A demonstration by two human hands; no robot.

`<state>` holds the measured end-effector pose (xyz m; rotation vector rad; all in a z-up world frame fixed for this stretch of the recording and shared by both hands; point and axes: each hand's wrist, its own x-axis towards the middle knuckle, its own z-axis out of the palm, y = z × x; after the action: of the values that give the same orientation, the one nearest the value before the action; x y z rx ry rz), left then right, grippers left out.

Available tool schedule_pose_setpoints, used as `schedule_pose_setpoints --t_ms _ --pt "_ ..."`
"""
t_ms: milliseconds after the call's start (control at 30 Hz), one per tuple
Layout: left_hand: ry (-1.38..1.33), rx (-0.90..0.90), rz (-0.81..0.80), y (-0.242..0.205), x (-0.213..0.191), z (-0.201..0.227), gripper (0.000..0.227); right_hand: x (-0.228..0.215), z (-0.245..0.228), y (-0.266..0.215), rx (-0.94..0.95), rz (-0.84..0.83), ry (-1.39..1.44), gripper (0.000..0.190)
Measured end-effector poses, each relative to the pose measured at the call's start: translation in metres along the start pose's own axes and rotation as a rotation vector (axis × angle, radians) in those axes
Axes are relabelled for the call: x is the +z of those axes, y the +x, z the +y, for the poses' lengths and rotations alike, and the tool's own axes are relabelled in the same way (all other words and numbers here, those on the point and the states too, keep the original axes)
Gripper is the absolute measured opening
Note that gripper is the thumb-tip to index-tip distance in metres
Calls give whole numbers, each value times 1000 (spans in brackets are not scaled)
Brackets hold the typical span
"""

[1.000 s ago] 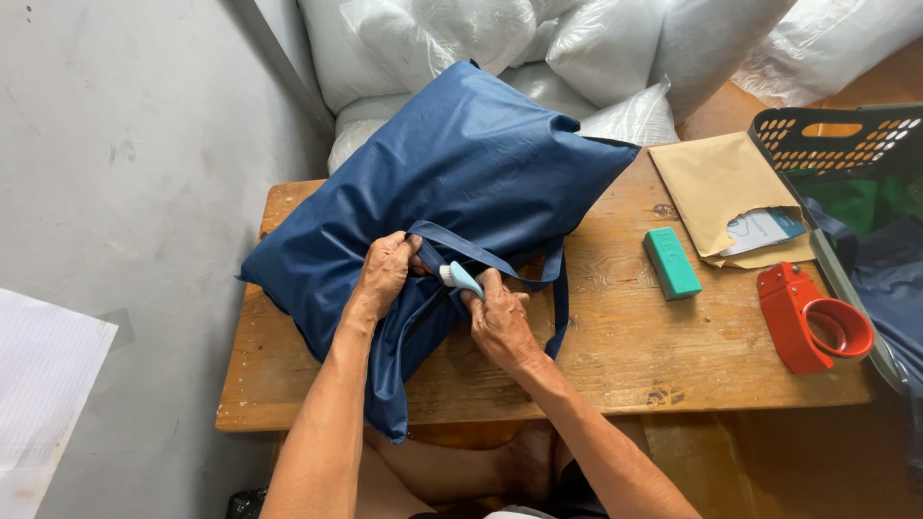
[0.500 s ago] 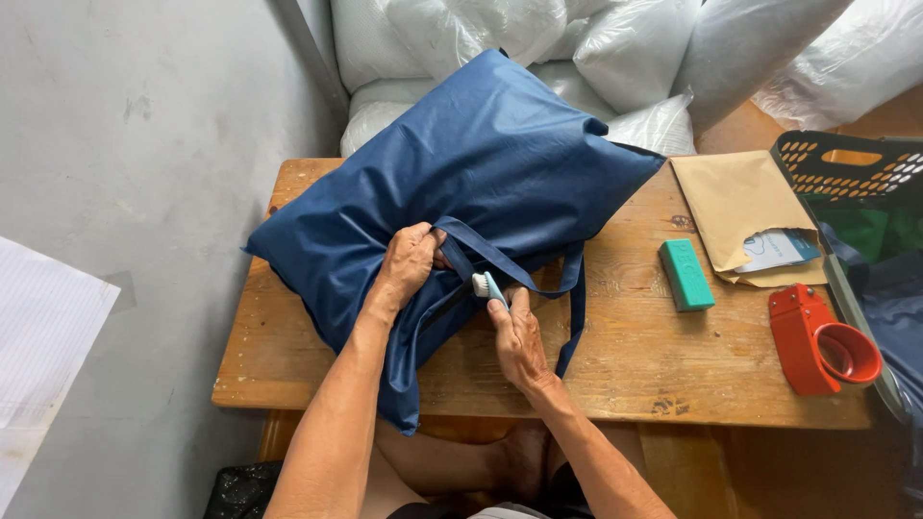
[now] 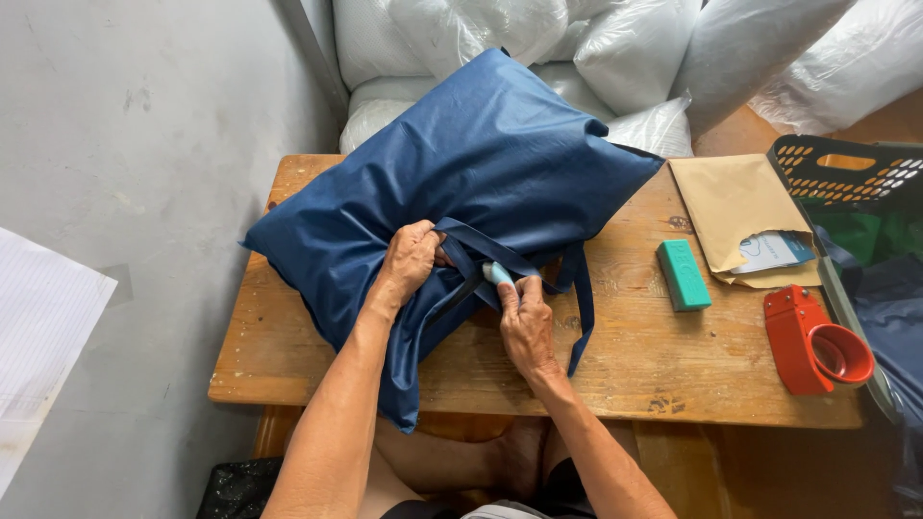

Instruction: The person scrubs a blue tote bag with a green sponge, then uses a small blue brush to clean the bag's handles and seams. The person works on a wooden table in a room with stacked white packages.

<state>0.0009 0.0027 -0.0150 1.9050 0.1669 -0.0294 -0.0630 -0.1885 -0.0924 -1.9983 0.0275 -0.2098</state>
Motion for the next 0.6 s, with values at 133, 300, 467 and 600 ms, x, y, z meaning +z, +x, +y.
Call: schedule_pose_setpoints --t_ms 133,300,467,600 --pt "0 1 1 6 -1 -2 28 8 -11 -19 -159 -67 -63 23" --pt "-25 -19 3 2 1 -6 24 5 15 -1 -23 -15 30 25" --pt "1 4 0 14 0 -21 27 5 -2 -11 -280 -99 -96 23" --pt "-3 9 17 15 0 -20 26 17 19 2 -197 82 -5 22"
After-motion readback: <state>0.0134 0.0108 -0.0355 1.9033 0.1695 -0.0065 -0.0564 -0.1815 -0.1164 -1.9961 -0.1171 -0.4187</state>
